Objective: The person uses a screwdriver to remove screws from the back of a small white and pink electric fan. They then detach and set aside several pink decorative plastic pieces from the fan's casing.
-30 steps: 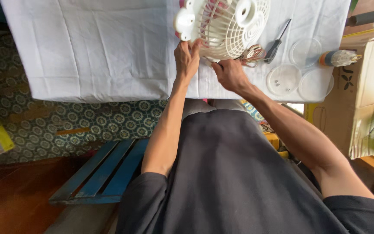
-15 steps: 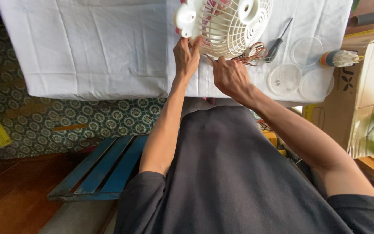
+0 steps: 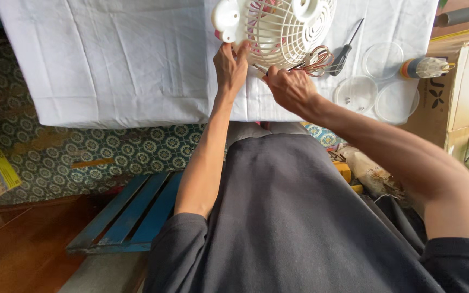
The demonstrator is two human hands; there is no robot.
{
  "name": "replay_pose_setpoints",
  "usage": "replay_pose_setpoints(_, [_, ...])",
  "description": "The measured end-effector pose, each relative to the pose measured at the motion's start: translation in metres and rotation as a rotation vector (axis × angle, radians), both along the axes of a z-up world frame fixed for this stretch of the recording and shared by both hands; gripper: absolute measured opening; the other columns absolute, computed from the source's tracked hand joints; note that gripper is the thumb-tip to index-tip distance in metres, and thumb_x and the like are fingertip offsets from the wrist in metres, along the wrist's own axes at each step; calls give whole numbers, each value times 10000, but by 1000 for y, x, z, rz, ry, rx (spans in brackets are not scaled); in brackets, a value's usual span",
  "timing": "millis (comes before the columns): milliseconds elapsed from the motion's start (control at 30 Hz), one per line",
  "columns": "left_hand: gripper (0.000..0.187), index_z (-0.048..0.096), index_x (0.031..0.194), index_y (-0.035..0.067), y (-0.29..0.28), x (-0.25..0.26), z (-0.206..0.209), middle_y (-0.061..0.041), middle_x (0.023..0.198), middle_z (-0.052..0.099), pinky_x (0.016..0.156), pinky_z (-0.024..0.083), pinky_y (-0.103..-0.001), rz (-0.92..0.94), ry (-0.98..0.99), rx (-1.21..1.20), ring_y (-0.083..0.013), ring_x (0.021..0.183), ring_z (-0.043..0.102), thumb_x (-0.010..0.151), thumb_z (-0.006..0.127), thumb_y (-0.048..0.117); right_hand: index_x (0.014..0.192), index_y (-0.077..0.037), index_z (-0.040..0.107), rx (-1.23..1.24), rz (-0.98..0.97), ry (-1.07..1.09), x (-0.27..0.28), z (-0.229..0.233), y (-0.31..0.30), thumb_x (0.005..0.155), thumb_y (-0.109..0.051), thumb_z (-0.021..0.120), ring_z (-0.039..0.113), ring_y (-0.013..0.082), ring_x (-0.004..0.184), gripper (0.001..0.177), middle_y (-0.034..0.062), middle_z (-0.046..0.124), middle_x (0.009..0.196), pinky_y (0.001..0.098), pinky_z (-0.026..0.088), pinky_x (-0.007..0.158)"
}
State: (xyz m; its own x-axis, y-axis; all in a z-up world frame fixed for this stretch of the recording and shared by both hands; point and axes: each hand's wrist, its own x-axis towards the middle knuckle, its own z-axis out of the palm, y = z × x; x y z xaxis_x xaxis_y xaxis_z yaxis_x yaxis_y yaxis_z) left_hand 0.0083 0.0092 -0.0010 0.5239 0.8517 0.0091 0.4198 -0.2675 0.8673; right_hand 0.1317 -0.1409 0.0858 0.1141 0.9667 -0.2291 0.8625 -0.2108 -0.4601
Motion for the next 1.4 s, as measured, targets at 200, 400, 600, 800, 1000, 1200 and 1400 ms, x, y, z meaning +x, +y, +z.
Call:
replay_pose_setpoints(200, [323, 700, 1086, 5, -2, -2, 2, -178, 916, 750, 745, 562, -459, -1, 9, -37, -349, 813, 733, 986, 672, 311, 826, 13, 577, 37, 113, -199, 6, -5, -1, 1099, -259, 534, 593, 223, 410, 387, 127, 610, 575, 416, 462, 342])
replay_pose_setpoints(400, [380, 674, 1062, -29, -1, 3, 0, -196, 873, 737, 717, 560, -459, 35, 18, 27, -356, 774, 722, 968, 687, 338, 825, 4, 576, 136, 167, -303, 8, -13, -4, 1081, -242, 575, 556, 175, 412, 354, 85, 568, 582, 385, 426, 329])
replay_pose_setpoints(600, [434, 676, 1054, -34, 4, 5, 14, -152, 761, 749, 548, 596, -362, 4, 15, -227, -252, 617, 760, 984, 649, 394, 871, -7, 570, 205, 228, -468, 11, -15, 0, 1030, -119, 600, 485, 76, 452, 197, 34, 528, 651, 317, 376, 310])
replay_pose_setpoints(800, [487, 669, 1109, -71, -1, 2, 26, -157, 886, 768, 515, 673, -350, 12, -84, -265, -240, 732, 783, 975, 657, 397, 932, 76, 598, 58, 17, -110, 1, 12, 4, 1062, -311, 587, 546, 194, 496, 408, 159, 596, 772, 381, 453, 409])
replay_pose_setpoints(1000, [524, 627, 1167, -86, 1, -6, 21, -216, 1074, 733, 662, 681, -414, 63, -136, -465, -304, 957, 769, 965, 670, 396, 990, 95, 611, 69, -173, 28, -8, 47, 5, 1048, -235, 581, 594, 300, 548, 336, 213, 611, 846, 461, 487, 491])
replay_pose_setpoints(1200, [476, 596, 1238, -69, 11, -11, 17, -230, 1125, 726, 736, 677, -426, 62, -164, -580, -325, 984, 776, 982, 638, 331, 970, 49, 683, -73, -456, 283, -21, 56, -25, 1006, -216, 611, 657, 378, 688, 277, 228, 706, 891, 500, 508, 620])
replay_pose_setpoints(1400, [428, 578, 1216, -77, 24, -14, 20, -204, 1181, 661, 805, 668, -457, -8, -212, -649, -330, 1061, 755, 1018, 591, 303, 1043, 61, 691, 64, -571, 450, -26, 8, -57, 987, -174, 608, 695, 386, 776, 255, 227, 729, 860, 492, 530, 727])
